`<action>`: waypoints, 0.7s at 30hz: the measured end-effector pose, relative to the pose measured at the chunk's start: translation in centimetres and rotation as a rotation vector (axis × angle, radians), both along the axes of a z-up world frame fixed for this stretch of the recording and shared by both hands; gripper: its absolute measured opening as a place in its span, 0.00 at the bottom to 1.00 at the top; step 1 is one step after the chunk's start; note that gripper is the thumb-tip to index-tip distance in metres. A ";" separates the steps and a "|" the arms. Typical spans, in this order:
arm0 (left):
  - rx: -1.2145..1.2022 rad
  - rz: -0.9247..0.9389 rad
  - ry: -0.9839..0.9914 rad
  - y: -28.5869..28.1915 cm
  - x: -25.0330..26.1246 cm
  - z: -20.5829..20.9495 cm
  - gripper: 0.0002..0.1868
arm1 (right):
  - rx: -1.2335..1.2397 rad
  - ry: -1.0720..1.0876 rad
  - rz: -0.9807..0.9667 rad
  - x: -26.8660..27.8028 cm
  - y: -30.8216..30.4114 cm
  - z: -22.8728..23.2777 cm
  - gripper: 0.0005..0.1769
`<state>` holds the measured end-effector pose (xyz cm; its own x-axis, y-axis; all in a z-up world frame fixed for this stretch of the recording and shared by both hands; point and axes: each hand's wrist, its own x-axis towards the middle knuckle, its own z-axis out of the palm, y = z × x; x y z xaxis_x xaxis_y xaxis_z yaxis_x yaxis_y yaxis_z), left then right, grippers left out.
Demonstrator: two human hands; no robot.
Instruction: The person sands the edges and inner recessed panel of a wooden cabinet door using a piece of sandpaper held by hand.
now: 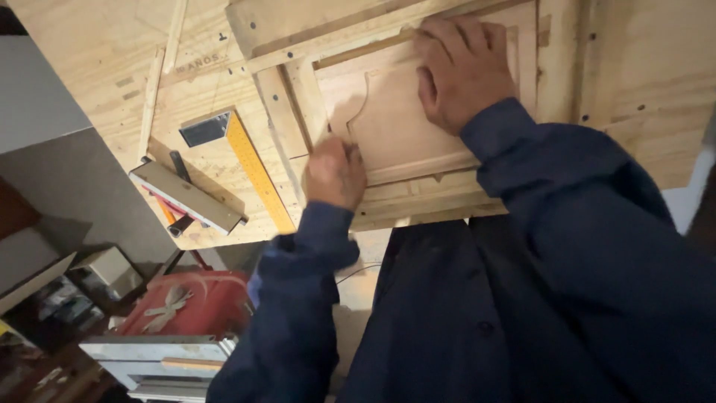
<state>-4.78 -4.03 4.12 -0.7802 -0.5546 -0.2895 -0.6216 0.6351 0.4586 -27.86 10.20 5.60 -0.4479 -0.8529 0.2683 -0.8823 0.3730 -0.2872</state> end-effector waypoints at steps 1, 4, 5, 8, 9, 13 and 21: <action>0.008 -0.006 -0.006 -0.3 -0.7 0.4 0.10 | 0.008 -0.006 -0.006 0.0 0.0 0.0 0.19; 0.073 0.123 -0.128 0.9 0.1 1.4 0.07 | -0.003 0.060 0.036 0.3 0.3 0.0 0.11; 0.046 0.107 -0.105 1.7 1.2 1.0 0.07 | -0.001 0.031 0.034 0.1 0.2 -0.2 0.14; -0.014 0.067 -0.036 2.0 1.8 -0.4 0.07 | 0.003 0.034 0.030 -0.6 -0.1 0.0 0.17; -0.047 0.054 -0.007 2.1 2.3 -0.7 0.06 | 0.005 0.048 0.040 -0.1 0.0 0.1 0.17; 0.010 -0.011 0.162 -1.0 -0.6 -1.7 0.06 | 0.046 0.051 0.035 0.2 0.3 -0.6 0.18; 0.057 0.101 -0.052 -0.9 -1.8 1.1 0.05 | 0.030 0.055 0.013 -0.1 0.0 0.3 0.18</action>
<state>-6.56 -4.88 5.20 -0.7042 -0.6115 -0.3608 -0.7050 0.5417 0.4578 -28.01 10.24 5.88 -0.4217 -0.8667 0.2664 -0.9014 0.3687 -0.2271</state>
